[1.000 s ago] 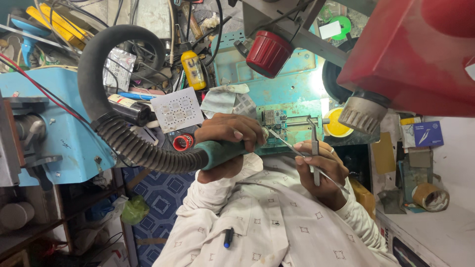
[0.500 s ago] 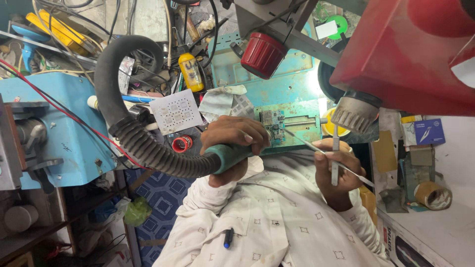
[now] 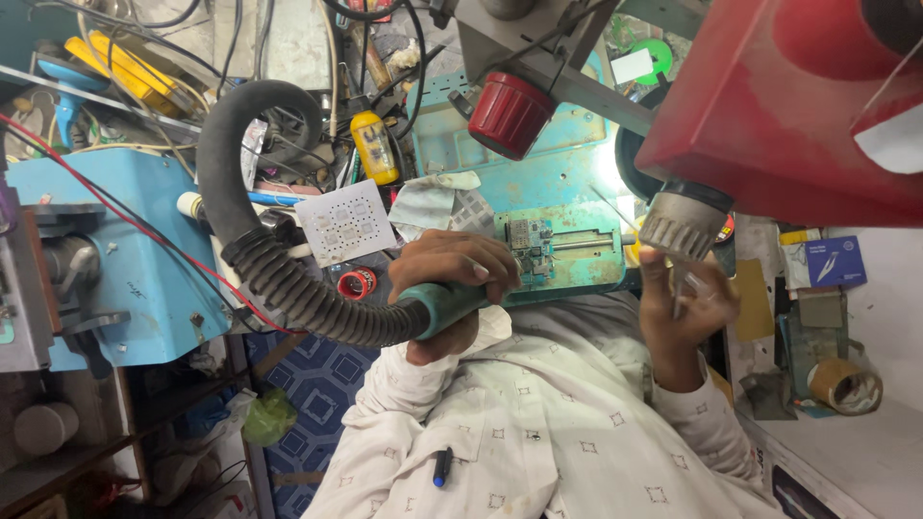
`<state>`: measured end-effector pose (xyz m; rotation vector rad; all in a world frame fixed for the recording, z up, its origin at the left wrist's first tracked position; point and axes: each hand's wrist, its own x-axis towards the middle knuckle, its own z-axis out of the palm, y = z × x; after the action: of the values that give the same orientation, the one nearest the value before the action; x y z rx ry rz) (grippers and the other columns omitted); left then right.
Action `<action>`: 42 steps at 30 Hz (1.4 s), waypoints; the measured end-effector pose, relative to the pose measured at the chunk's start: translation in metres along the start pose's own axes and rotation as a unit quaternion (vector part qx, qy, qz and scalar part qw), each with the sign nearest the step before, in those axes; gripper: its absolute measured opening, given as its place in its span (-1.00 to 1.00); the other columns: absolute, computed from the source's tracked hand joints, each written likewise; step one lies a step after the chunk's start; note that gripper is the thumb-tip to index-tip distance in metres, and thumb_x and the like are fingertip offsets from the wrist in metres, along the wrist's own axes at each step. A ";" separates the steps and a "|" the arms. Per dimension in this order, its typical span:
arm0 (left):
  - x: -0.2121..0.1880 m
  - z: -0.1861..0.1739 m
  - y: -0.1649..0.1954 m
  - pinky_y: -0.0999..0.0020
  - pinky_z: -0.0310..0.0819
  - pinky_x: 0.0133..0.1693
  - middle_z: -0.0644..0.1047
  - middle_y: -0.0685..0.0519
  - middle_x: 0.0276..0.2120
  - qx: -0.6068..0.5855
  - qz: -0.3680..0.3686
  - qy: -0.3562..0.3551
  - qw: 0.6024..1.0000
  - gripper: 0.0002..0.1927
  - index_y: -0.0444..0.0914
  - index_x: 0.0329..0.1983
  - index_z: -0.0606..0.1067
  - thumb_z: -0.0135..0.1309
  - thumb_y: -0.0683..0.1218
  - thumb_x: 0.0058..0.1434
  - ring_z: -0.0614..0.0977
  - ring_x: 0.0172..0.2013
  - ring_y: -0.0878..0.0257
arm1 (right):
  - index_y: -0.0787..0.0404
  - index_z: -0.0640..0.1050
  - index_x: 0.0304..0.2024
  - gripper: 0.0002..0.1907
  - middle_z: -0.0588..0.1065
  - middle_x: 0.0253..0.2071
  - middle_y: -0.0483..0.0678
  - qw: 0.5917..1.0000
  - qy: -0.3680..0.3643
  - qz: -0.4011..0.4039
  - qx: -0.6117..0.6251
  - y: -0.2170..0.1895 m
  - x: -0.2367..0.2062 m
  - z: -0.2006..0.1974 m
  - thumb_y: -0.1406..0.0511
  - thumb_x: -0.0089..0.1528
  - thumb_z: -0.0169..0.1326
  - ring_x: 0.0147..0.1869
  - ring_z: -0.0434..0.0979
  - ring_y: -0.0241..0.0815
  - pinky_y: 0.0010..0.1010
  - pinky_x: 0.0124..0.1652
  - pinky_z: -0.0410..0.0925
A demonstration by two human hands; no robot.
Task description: The person solders components on a small circuit board clamped at a repair workbench. They hold a soldering iron in one hand and thin tweezers or wire in the other, touching the iron to points on the board and repositioning the tool repeatedly while working on different spots.
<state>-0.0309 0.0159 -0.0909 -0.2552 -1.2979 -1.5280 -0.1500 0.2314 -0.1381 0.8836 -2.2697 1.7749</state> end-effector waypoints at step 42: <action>-0.001 0.003 -0.003 0.13 0.69 -0.45 0.48 -0.01 -0.63 -0.003 -0.013 0.004 1.000 -0.22 -0.32 -0.19 0.41 -0.12 0.52 0.27 0.65 -0.59 0.04 | 0.46 0.41 -0.05 -0.66 0.47 -0.14 0.32 0.981 -0.099 0.012 -0.165 0.021 0.052 -0.004 0.39 0.23 0.22 0.02 0.53 0.27 -0.07 -0.05 0.37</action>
<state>-0.0340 0.0190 -0.0922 -0.2364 -1.2950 -1.5531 -0.2046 0.2186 -0.1321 1.0059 -2.6035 1.3101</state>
